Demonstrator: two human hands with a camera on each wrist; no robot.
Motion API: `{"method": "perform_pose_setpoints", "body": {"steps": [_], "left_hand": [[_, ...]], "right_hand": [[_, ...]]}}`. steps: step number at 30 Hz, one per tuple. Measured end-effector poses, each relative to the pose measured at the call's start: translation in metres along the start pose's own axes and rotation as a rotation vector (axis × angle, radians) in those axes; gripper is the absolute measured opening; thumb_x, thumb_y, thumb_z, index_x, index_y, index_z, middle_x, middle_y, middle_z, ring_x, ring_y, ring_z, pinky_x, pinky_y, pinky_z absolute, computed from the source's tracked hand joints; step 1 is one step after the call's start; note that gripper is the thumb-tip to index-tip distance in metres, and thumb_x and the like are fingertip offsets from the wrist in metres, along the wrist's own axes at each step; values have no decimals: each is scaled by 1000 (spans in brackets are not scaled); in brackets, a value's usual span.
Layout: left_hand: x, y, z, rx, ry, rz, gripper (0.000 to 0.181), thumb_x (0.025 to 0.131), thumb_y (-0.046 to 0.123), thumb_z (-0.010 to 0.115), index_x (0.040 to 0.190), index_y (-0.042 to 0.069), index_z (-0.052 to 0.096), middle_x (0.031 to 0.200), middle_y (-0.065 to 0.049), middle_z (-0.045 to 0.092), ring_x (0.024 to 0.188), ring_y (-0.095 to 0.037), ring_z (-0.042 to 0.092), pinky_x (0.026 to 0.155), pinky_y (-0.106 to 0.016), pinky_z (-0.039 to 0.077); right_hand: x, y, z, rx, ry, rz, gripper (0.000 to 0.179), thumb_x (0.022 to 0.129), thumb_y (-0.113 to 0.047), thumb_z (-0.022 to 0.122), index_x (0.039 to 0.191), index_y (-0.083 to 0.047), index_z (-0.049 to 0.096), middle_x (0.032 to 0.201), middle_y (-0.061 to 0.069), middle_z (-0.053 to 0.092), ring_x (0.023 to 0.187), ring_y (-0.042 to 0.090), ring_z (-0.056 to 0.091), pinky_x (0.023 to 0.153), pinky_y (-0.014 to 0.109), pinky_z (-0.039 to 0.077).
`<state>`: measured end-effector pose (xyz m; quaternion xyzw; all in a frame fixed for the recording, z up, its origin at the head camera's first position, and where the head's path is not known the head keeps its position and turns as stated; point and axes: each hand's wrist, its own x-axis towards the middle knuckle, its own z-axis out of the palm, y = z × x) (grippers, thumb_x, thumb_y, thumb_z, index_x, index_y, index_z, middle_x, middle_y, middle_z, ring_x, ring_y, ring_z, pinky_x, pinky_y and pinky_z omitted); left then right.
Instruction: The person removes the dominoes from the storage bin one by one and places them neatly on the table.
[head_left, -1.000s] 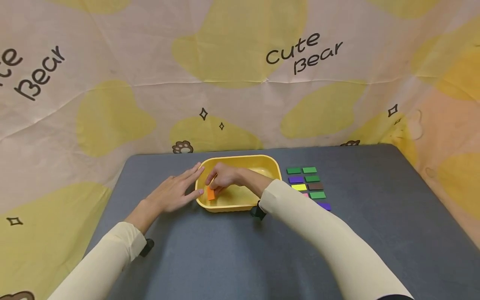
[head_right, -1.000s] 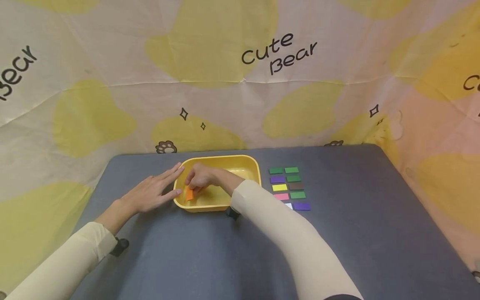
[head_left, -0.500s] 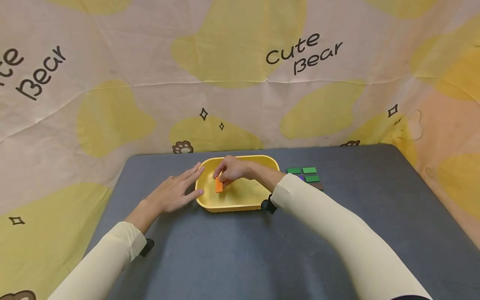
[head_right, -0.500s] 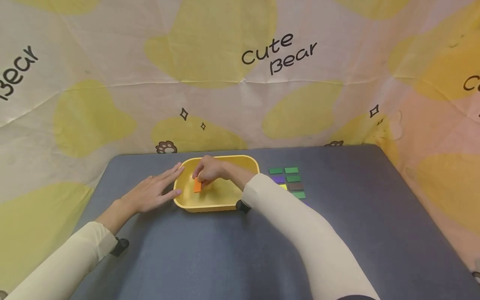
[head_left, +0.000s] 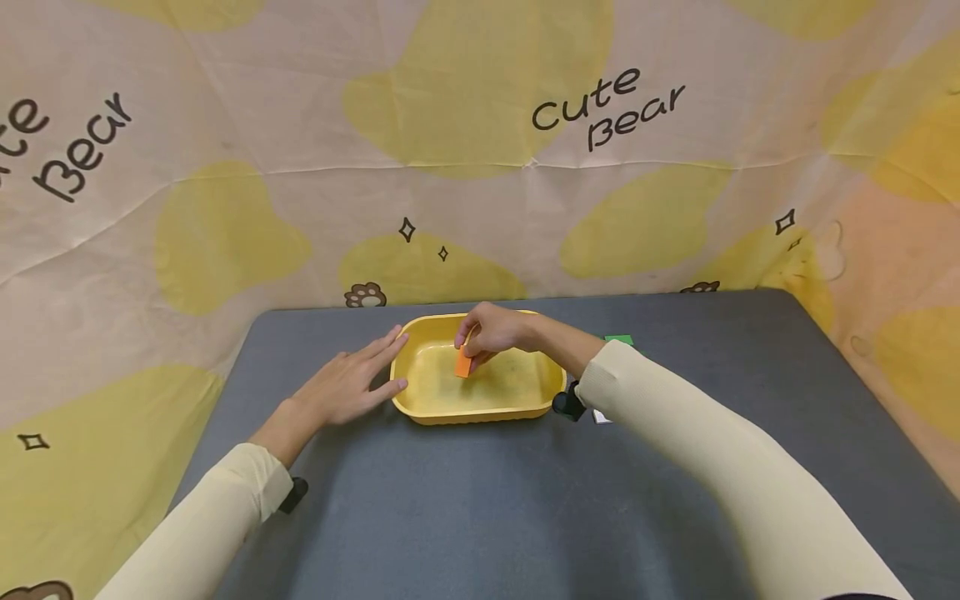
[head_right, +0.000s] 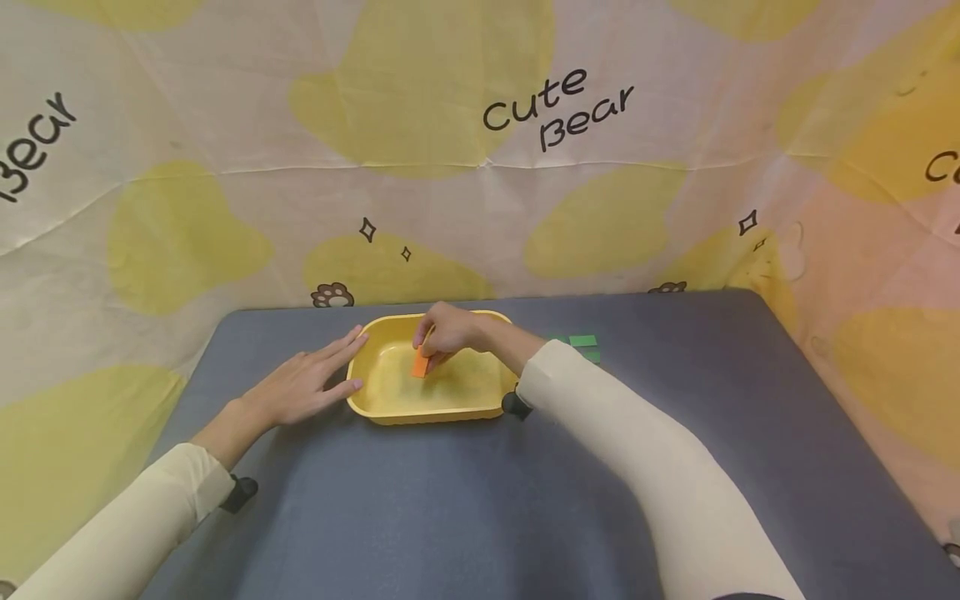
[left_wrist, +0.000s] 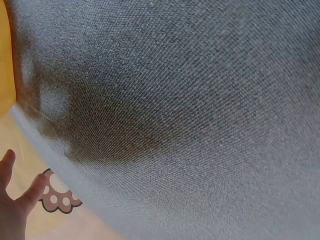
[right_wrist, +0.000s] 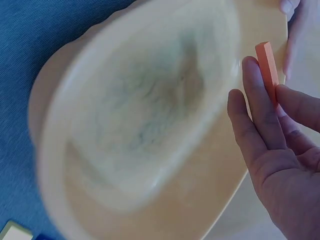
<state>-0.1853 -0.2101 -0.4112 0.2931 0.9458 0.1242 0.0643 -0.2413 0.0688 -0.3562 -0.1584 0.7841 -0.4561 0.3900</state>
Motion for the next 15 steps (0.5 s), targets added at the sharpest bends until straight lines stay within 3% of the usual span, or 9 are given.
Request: {"method": "perform_pose_setpoints", "body": {"steps": [9, 15], "left_hand": [[-1, 1, 0, 8, 7, 7, 75, 101, 57, 44, 160, 16, 21, 166, -5, 18, 138, -33, 44, 101, -67, 34], [-2, 2, -1, 7, 7, 8, 75, 101, 55, 45, 160, 16, 22, 165, -7, 19, 137, -34, 46, 101, -66, 34]], "right_hand": [[-25, 10, -16, -141, 27, -18, 15, 95, -5, 65, 108, 4, 64, 99, 18, 74, 101, 37, 69, 92, 48, 50], [-46, 20, -24, -175, 51, -33, 13, 93, -7, 68, 103, 3, 66, 95, 18, 74, 96, 38, 69, 79, 39, 51]]}}
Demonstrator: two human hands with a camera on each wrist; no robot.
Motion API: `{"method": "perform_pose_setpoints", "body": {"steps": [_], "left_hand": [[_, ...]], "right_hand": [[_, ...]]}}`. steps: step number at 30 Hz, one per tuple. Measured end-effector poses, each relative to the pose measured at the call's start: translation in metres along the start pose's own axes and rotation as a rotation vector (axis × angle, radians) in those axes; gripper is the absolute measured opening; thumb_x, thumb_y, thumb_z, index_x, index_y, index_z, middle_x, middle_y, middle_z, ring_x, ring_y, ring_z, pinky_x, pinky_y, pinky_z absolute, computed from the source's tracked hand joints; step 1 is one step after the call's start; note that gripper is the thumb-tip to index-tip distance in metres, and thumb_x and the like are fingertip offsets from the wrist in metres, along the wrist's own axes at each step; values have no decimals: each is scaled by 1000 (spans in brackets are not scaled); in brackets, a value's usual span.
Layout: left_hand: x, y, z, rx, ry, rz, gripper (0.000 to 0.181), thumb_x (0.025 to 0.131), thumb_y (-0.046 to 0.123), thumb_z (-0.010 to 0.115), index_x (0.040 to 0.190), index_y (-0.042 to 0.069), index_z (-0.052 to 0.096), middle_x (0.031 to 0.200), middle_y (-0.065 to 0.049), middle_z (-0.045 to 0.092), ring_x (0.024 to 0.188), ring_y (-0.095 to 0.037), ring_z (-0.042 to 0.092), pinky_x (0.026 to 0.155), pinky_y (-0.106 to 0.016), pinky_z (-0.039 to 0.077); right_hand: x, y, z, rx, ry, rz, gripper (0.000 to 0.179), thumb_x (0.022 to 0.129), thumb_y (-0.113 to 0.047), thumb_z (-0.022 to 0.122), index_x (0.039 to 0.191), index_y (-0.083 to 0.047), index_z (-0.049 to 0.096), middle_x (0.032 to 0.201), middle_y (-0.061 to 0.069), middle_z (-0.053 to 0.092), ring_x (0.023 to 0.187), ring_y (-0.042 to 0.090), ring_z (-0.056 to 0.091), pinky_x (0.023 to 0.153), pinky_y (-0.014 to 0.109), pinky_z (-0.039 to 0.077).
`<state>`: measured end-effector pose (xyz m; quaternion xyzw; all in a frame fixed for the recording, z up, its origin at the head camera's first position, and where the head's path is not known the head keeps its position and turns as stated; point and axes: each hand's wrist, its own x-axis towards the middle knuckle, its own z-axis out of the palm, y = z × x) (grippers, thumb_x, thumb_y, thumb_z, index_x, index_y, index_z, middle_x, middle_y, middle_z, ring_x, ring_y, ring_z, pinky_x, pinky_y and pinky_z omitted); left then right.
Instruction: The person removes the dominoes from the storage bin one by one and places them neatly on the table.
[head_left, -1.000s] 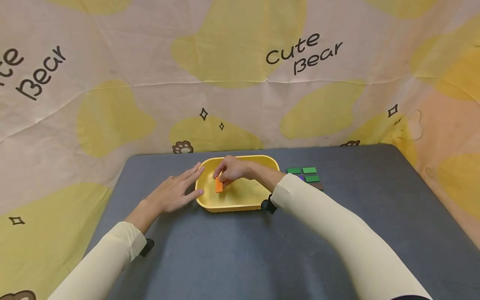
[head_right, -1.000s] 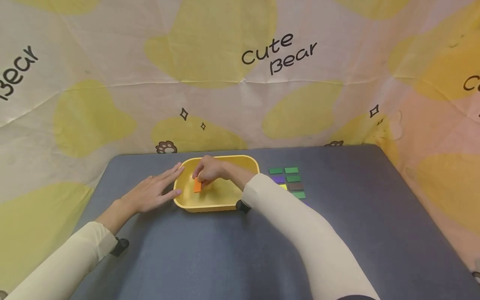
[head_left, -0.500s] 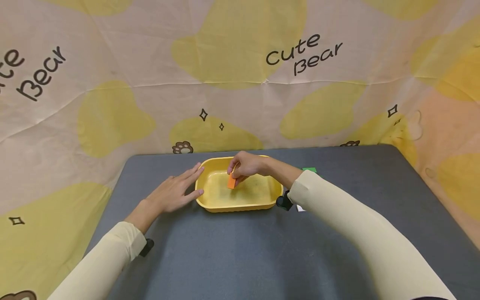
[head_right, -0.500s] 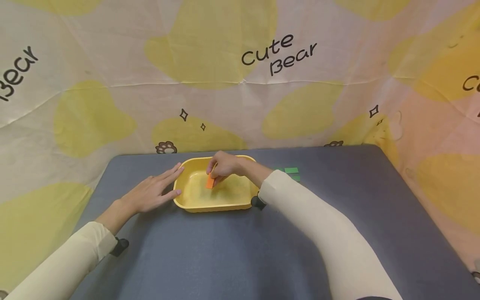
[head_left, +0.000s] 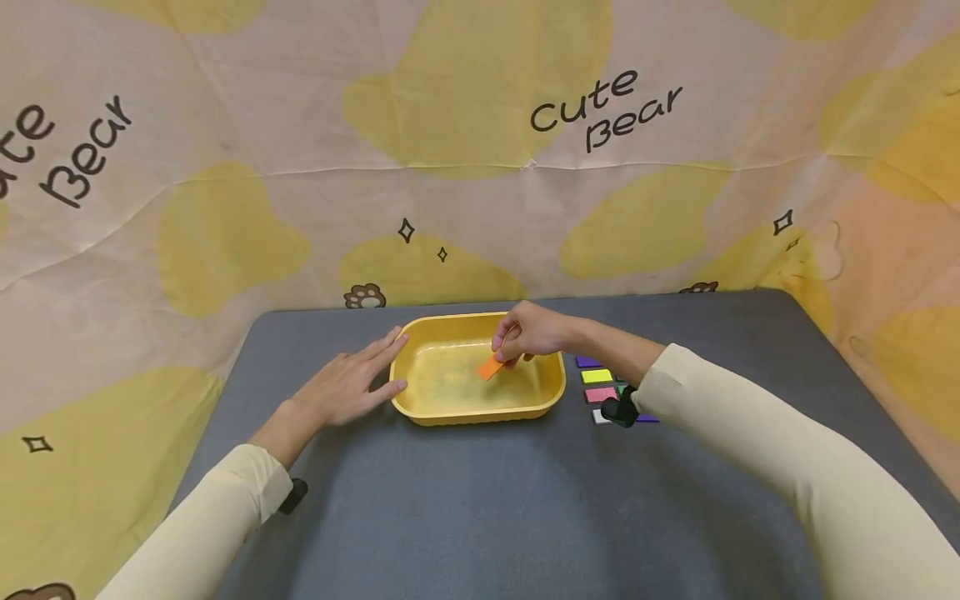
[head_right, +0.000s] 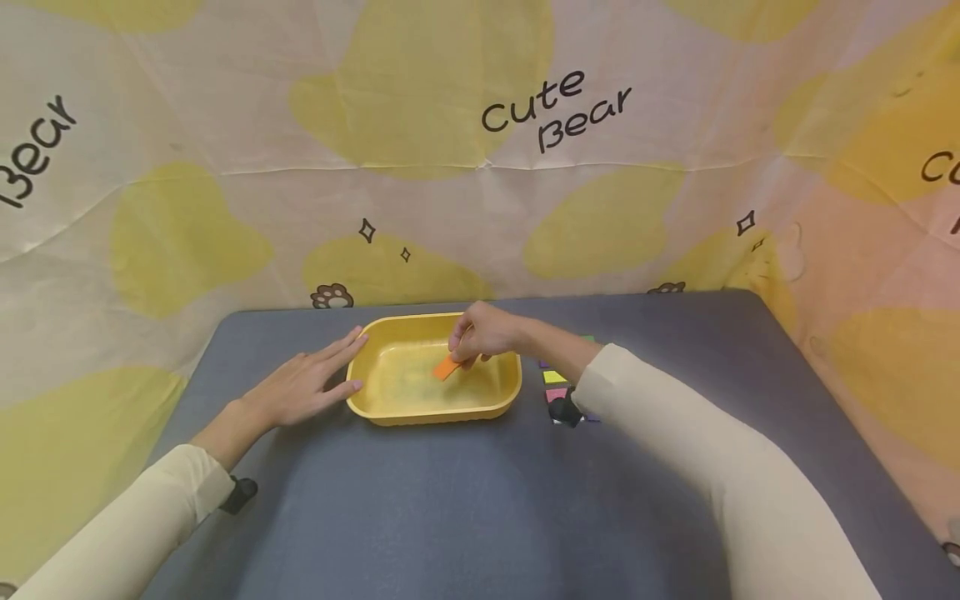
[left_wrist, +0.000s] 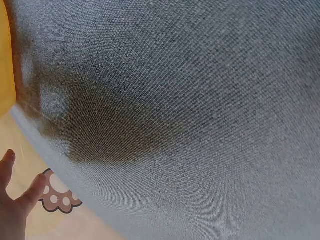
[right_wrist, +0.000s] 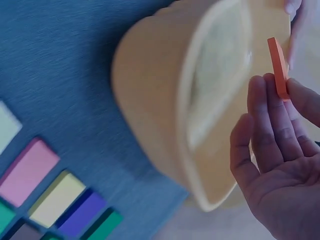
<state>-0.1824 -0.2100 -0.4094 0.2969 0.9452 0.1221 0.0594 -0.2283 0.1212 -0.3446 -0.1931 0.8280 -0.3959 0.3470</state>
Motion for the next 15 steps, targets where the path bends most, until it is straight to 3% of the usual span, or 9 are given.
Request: {"method": "perform_pose_setpoints", "body": {"steps": [5, 9, 15], "left_hand": [[1, -1, 2, 12, 1, 3, 75, 101, 56, 45, 160, 16, 21, 166, -5, 17, 137, -33, 45, 101, -65, 36], [2, -2, 3, 16, 7, 7, 75, 101, 56, 44, 160, 15, 21, 166, -6, 18, 137, -33, 46, 100, -65, 36], [2, -3, 4, 25, 11, 5, 76, 101, 57, 44, 160, 16, 21, 165, -7, 19, 137, -33, 46, 101, -67, 34]], "right_hand": [[-18, 12, -5, 29, 48, -33, 12, 93, -6, 68, 100, 3, 66, 90, 16, 75, 91, 38, 70, 74, 35, 52], [-31, 22, -8, 78, 93, -37, 13, 93, -6, 69, 101, 4, 66, 91, 18, 74, 91, 38, 70, 80, 41, 54], [-52, 40, -10, 177, 133, -24, 17, 93, -8, 70, 104, 4, 66, 96, 23, 72, 91, 36, 69, 84, 40, 56]]}}
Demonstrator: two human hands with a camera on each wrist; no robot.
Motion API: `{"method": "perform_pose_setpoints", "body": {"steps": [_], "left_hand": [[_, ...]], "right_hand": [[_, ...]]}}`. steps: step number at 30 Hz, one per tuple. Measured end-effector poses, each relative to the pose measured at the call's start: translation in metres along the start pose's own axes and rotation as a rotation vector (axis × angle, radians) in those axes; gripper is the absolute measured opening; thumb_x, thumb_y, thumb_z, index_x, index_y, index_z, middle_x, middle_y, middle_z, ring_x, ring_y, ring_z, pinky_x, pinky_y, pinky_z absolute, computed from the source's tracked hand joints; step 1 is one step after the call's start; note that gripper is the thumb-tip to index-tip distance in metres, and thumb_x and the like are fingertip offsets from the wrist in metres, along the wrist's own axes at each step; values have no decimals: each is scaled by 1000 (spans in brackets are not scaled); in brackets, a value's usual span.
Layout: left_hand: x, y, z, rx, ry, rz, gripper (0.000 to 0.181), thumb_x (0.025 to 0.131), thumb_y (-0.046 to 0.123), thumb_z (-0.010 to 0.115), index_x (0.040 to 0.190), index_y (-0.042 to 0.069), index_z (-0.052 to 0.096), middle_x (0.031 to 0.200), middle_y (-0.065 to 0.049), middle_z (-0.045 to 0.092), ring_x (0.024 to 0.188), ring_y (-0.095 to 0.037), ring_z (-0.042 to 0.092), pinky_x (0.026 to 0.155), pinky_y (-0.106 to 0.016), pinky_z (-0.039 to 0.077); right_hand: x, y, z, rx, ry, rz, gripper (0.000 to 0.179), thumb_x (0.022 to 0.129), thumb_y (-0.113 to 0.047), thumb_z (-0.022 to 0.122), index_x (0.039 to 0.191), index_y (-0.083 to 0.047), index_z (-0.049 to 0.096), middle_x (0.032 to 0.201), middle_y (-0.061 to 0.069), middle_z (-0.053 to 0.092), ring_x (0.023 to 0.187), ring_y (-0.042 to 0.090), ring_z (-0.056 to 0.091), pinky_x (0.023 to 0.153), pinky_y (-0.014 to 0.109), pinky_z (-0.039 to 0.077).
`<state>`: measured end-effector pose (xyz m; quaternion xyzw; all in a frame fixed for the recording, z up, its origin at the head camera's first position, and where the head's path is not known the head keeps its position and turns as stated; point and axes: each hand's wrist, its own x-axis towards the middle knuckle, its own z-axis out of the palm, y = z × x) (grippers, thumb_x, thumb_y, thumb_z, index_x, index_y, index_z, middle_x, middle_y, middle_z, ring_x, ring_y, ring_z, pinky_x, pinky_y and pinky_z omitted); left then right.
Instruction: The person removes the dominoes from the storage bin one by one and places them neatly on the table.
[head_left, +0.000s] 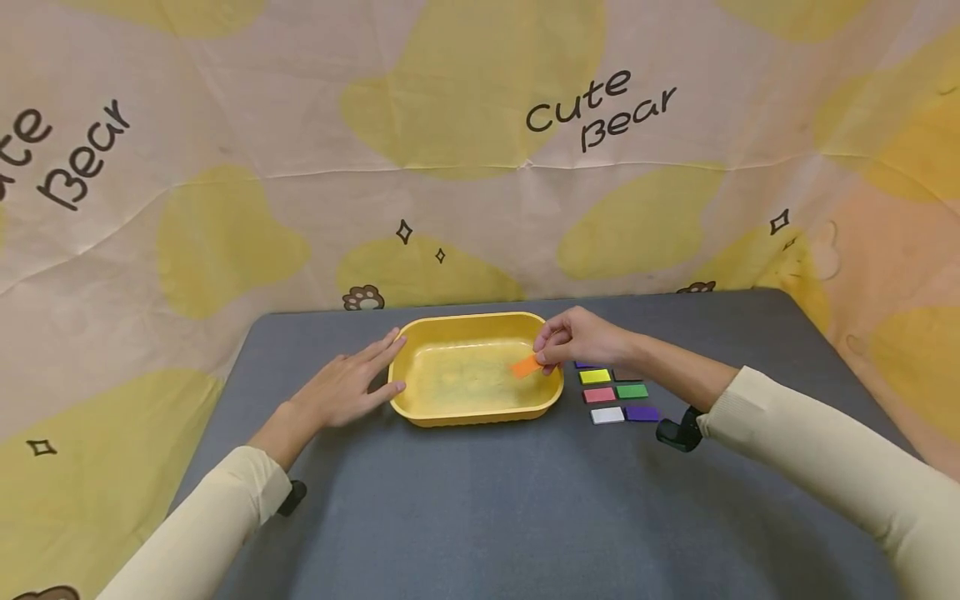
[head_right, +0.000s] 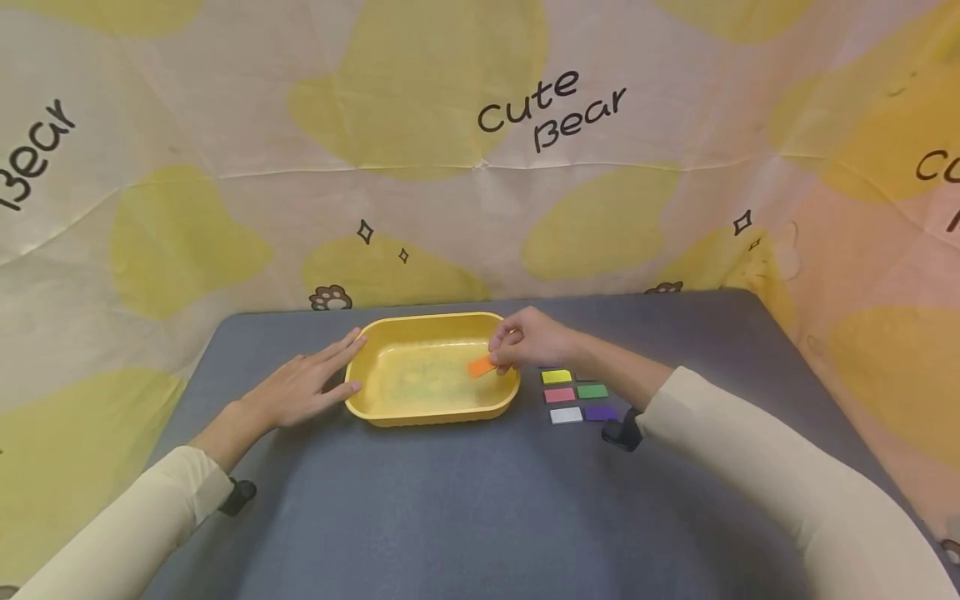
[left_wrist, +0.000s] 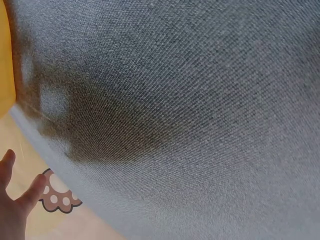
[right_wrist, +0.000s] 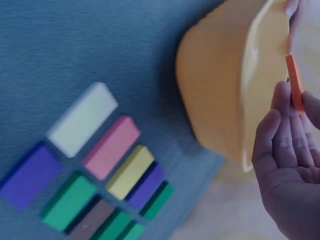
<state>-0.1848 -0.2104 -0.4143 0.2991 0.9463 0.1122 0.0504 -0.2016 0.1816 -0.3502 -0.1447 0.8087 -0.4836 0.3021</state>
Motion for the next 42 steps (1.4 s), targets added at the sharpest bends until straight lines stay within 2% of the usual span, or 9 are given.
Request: {"method": "perform_pose_setpoints", "body": {"steps": [7, 13, 20, 26, 32, 36, 42], "left_hand": [[0, 1, 1, -6, 2, 6, 75, 101, 56, 45, 160, 16, 21, 165, -7, 19, 136, -34, 47, 100, -66, 35], [0, 1, 0, 4, 4, 3, 75, 101, 56, 44, 160, 15, 21, 165, -7, 19, 134, -34, 49, 99, -66, 36], [1, 0, 0, 1, 7, 4, 75, 101, 56, 43, 160, 16, 21, 165, -7, 19, 134, -34, 49, 100, -65, 36], [1, -1, 0, 0, 6, 0, 75, 101, 56, 44, 160, 15, 21, 165, -8, 19, 135, -35, 47, 100, -67, 35], [1, -2, 0, -2, 4, 0, 76, 101, 56, 45, 160, 15, 21, 166, -7, 18, 135, -35, 47, 100, -66, 35], [1, -3, 0, 7, 4, 0, 76, 101, 55, 45, 160, 15, 21, 166, -7, 18, 134, -36, 48, 100, -65, 36], [2, -2, 1, 1, 5, 2, 75, 101, 55, 45, 160, 15, 22, 166, -7, 18, 133, -36, 49, 101, -66, 35]], "right_hand": [[-29, 20, -8, 28, -11, -13, 17, 92, -5, 70, 102, 7, 64, 92, 21, 73, 84, 31, 71, 82, 39, 57], [-52, 45, -9, 6, 2, -4, 18, 91, -7, 71, 100, 7, 63, 89, 24, 73, 81, 36, 71, 77, 42, 58], [-74, 73, -10, 18, 14, 50, 23, 91, -12, 73, 101, 6, 64, 86, 18, 74, 84, 36, 71, 78, 35, 57], [-82, 91, -6, 26, 47, 90, 24, 91, -14, 74, 101, 5, 64, 85, 16, 74, 81, 31, 72, 76, 33, 58], [-86, 105, -1, 26, 38, 55, 23, 91, -12, 74, 102, 7, 64, 90, 15, 73, 79, 30, 71, 75, 31, 58], [-86, 111, 1, -13, 30, 19, 21, 91, -10, 73, 100, 6, 63, 87, 15, 71, 77, 31, 70, 73, 31, 58], [-85, 115, 2, -136, 42, -10, 16, 89, -9, 74, 94, 2, 64, 81, 9, 70, 69, 27, 69, 66, 29, 58]]}}
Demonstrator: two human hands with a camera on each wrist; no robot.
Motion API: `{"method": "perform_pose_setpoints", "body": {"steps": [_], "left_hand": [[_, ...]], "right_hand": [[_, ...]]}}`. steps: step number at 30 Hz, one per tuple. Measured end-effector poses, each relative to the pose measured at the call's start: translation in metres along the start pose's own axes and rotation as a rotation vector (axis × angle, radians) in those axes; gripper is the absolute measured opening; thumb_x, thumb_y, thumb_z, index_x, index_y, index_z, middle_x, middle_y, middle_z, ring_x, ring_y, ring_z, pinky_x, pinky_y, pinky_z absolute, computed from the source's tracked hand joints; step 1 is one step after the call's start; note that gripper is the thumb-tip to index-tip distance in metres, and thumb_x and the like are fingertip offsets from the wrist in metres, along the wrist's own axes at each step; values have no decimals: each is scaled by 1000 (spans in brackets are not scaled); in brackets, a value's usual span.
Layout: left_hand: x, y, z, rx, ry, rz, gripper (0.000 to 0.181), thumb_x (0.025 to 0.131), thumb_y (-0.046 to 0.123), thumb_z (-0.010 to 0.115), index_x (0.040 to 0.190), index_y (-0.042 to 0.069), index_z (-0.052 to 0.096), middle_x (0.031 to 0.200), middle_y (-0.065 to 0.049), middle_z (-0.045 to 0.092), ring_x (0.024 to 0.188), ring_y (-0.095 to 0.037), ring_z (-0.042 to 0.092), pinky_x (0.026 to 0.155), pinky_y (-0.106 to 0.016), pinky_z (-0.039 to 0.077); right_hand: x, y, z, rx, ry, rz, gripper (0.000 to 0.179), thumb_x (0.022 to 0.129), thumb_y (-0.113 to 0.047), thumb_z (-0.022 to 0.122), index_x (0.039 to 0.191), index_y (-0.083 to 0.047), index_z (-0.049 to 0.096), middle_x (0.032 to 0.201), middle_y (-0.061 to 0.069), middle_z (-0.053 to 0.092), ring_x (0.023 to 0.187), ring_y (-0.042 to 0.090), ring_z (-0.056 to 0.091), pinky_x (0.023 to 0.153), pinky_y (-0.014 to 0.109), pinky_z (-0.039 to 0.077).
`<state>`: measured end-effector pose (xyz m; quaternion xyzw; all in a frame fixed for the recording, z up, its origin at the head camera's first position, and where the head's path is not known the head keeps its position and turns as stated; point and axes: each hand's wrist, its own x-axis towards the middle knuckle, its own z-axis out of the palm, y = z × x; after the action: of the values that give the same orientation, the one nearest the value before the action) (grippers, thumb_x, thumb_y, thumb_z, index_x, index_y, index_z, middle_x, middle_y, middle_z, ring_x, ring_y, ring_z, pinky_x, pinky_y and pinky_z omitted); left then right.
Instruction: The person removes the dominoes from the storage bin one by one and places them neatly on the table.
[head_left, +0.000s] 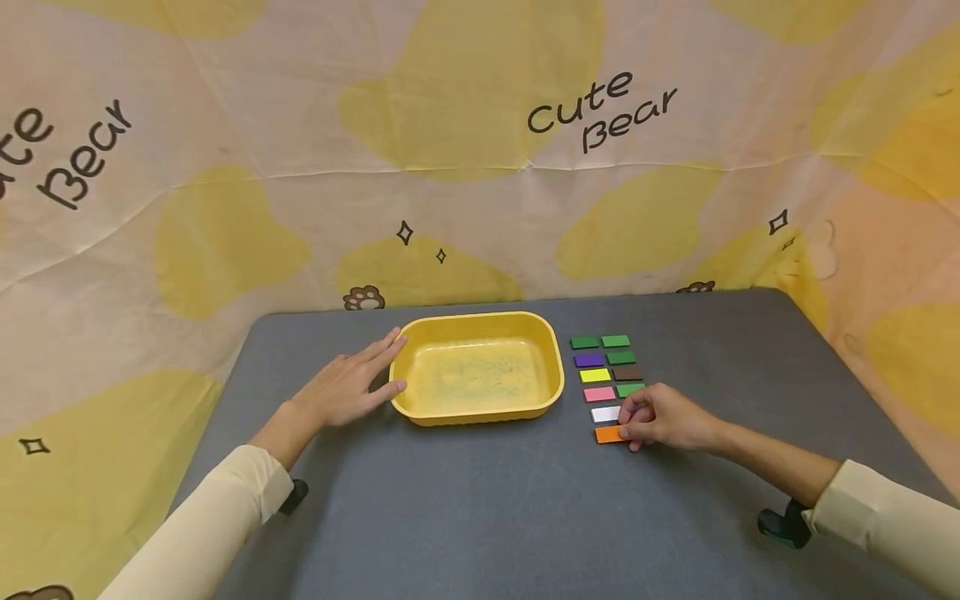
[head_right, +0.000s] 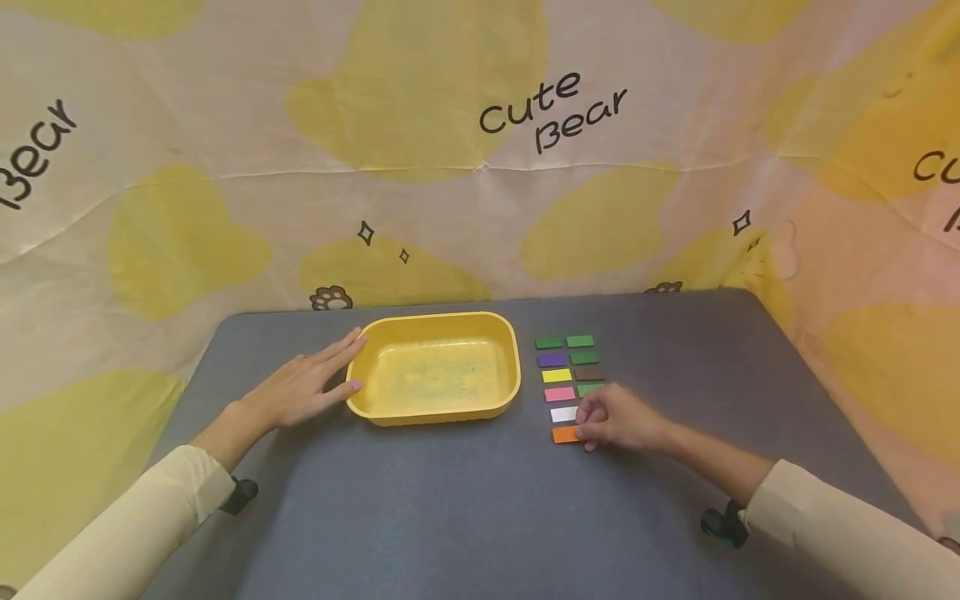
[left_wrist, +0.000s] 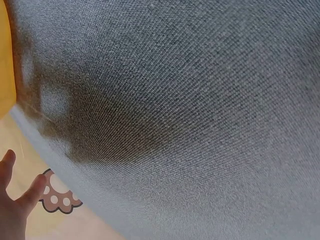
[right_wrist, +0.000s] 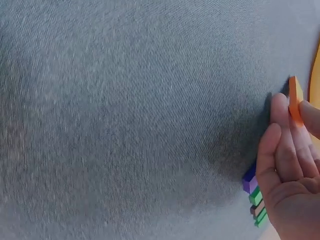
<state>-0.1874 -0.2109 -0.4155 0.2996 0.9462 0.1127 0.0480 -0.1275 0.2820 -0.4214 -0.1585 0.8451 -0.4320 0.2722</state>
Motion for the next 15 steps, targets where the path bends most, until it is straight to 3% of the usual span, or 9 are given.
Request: {"method": "perform_pose_setpoints", "body": {"steps": [15], "left_hand": [[1, 0, 1, -1, 5, 4, 75, 101, 55, 45, 160, 14, 23, 165, -8, 19, 136, -35, 47, 101, -67, 35]], "right_hand": [[-2, -1, -1, -188, 3, -88, 6, 90, -10, 73, 93, -5, 70, 72, -1, 66, 61, 18, 64, 60, 25, 53]]}}
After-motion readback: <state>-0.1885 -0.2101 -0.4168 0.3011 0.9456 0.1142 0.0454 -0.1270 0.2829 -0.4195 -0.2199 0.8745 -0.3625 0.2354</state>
